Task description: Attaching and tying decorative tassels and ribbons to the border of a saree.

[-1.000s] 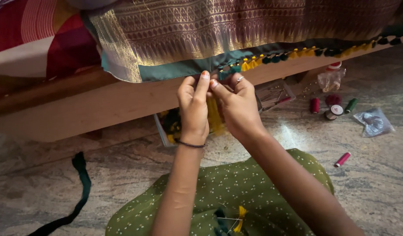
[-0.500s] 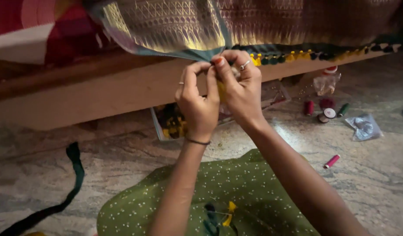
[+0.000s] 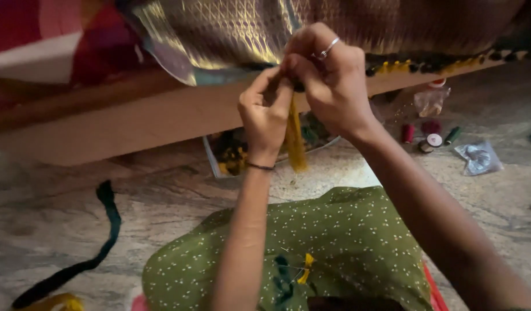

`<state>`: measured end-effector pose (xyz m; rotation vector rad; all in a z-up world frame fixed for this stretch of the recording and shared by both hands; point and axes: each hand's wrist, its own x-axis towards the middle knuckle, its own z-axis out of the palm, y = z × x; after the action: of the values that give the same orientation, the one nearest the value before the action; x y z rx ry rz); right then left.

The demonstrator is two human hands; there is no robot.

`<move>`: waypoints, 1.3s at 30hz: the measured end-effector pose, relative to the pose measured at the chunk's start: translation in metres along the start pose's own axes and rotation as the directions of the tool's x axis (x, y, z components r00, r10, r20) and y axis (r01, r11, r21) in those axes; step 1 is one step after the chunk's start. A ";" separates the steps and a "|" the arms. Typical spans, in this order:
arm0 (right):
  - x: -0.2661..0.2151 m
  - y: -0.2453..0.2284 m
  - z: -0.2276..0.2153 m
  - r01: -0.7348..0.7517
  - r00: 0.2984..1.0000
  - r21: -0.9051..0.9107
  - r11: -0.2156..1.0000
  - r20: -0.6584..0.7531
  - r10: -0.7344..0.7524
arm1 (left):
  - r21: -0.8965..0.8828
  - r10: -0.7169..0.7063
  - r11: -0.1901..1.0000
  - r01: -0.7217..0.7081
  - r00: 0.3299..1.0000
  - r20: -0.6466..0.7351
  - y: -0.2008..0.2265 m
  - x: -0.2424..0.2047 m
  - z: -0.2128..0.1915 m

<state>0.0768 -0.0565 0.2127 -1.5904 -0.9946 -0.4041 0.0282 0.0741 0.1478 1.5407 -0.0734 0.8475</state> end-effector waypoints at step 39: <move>0.074 -0.024 -0.014 -0.619 0.785 0.358 0.699 0.307 0.538 | -0.299 -0.346 0.885 0.357 0.934 0.091 0.039 0.012 -0.019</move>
<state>0.1049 -0.0420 0.2849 -1.4329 -0.5933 0.4007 0.0081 0.0884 0.1857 1.2205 0.0466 0.4906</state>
